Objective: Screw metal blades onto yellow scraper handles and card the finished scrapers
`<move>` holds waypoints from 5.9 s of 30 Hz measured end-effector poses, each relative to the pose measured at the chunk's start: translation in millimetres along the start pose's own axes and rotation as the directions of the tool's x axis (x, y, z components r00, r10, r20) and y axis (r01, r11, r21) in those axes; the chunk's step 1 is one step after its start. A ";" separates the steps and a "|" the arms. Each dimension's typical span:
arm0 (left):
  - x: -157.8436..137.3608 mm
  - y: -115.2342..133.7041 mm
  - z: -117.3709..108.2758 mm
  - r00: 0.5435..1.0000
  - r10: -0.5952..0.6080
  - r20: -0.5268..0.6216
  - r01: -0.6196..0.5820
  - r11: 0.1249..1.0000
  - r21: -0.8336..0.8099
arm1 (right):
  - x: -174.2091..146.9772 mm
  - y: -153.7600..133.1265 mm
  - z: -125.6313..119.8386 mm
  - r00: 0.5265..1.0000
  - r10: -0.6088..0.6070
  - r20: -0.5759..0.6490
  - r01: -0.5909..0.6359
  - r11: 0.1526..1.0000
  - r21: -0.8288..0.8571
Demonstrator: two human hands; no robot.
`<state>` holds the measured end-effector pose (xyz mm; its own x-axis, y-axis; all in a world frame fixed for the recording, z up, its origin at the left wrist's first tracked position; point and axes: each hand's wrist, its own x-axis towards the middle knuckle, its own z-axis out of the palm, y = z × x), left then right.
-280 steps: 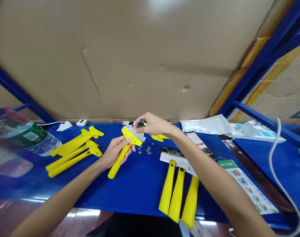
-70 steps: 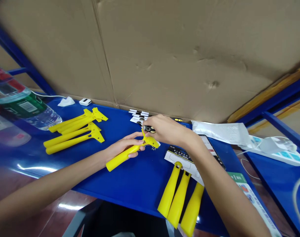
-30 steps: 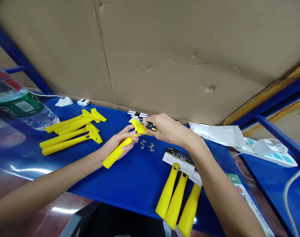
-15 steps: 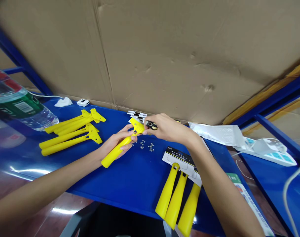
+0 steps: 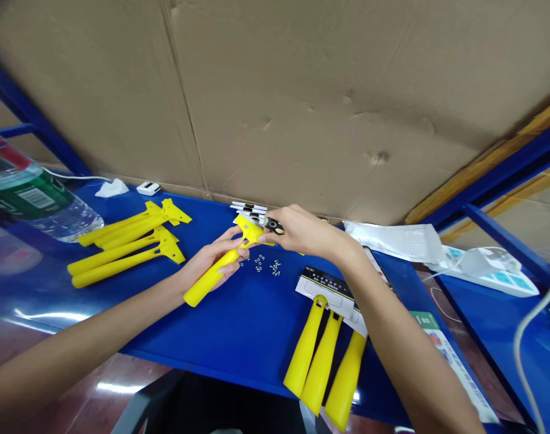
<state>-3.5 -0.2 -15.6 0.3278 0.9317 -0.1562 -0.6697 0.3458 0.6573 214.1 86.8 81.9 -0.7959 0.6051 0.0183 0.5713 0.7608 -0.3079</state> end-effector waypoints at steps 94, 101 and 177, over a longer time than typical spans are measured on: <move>3.0 8.2 0.4 0.986 0.138 -0.093 -0.144 0.988 -0.051 | -39.3 -23.4 -44.1 0.875 -0.258 -0.409 0.266 0.963 -0.038; 2.5 6.0 1.7 0.989 0.124 -0.082 -0.126 0.992 -0.022 | -41.6 -21.6 -46.4 0.905 -0.190 -0.380 0.200 0.980 -0.012; 1.6 8.4 -0.4 0.983 0.166 -0.077 -0.166 0.986 0.016 | -41.6 -26.0 -41.4 0.855 -0.205 -0.477 0.278 0.957 0.085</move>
<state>-8.9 4.3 -10.6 0.1596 0.9820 -0.1009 -0.7042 0.1849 0.6855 240.6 51.5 128.5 -0.7022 0.4728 0.5323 0.3087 0.8759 -0.3708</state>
